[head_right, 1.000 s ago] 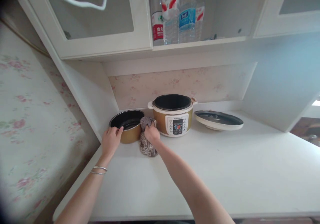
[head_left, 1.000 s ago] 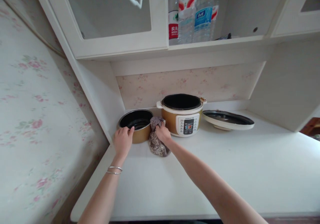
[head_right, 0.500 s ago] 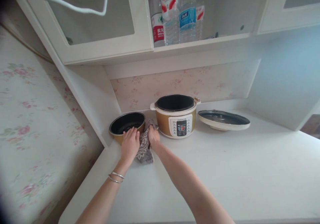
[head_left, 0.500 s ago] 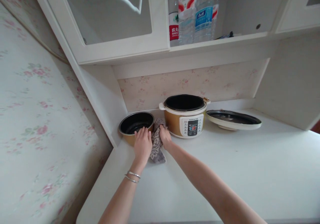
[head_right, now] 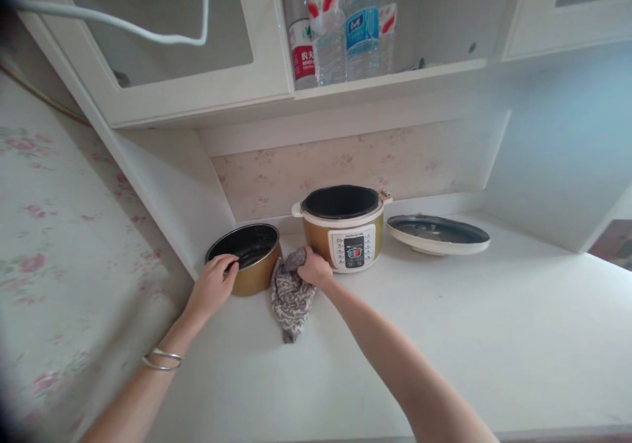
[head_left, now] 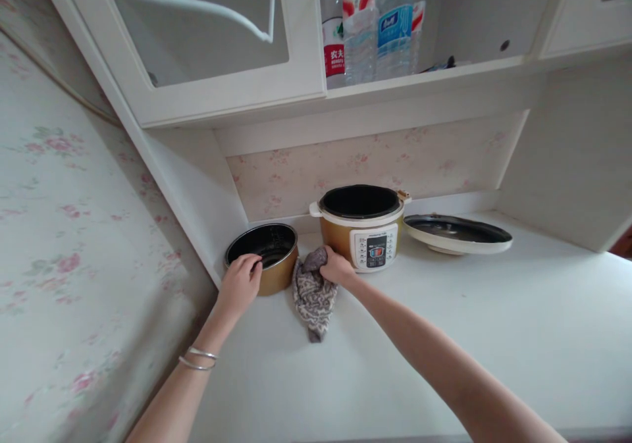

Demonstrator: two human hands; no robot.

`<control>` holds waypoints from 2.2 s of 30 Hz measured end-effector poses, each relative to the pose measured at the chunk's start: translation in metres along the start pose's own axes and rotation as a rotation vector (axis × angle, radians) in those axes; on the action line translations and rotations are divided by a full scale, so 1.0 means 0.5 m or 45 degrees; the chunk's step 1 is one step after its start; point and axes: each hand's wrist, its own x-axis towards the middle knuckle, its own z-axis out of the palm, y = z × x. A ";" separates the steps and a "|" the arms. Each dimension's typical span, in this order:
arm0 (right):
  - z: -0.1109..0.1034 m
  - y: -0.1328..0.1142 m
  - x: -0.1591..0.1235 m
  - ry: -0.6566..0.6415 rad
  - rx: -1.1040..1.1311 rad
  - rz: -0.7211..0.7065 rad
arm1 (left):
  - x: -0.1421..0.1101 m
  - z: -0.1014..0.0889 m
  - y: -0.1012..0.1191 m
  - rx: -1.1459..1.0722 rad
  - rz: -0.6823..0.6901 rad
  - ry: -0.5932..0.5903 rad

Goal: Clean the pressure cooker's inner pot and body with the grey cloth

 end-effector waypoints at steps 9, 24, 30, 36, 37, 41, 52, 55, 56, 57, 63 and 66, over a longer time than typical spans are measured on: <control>-0.002 -0.049 0.000 0.147 0.237 0.054 | -0.032 -0.004 -0.100 -0.032 -0.149 -0.181; -0.099 -0.008 -0.034 -0.002 0.930 0.241 | -0.034 0.039 -0.102 -0.034 -0.151 -0.055; -0.040 -0.025 -0.007 -0.152 1.277 0.400 | -0.034 0.034 -0.093 -0.037 -0.142 -0.060; -0.015 0.004 -0.020 -0.105 1.163 0.480 | -0.035 0.028 -0.092 -0.025 -0.114 -0.051; -0.016 0.013 -0.025 -0.083 1.137 0.484 | -0.035 0.029 -0.092 -0.016 -0.119 -0.047; -0.031 0.019 -0.042 0.056 1.075 0.410 | -0.035 0.035 -0.089 0.017 -0.113 -0.022; 0.059 -0.131 0.007 0.334 0.758 0.016 | -0.030 0.057 -0.027 0.143 -0.072 0.012; 0.102 -0.123 0.014 0.342 0.587 0.041 | -0.029 0.064 -0.001 0.160 -0.079 0.051; 0.110 -0.116 0.016 0.363 0.507 0.055 | -0.029 0.066 0.007 0.160 -0.081 0.059; 0.116 -0.107 0.019 0.389 0.432 0.052 | -0.029 0.067 0.014 0.159 -0.082 0.066; 0.117 -0.074 0.048 0.273 0.503 -0.133 | -0.030 0.074 0.044 0.111 -0.067 0.085; 0.121 -0.084 0.051 0.212 0.835 -0.137 | -0.027 0.086 0.058 0.111 -0.106 0.074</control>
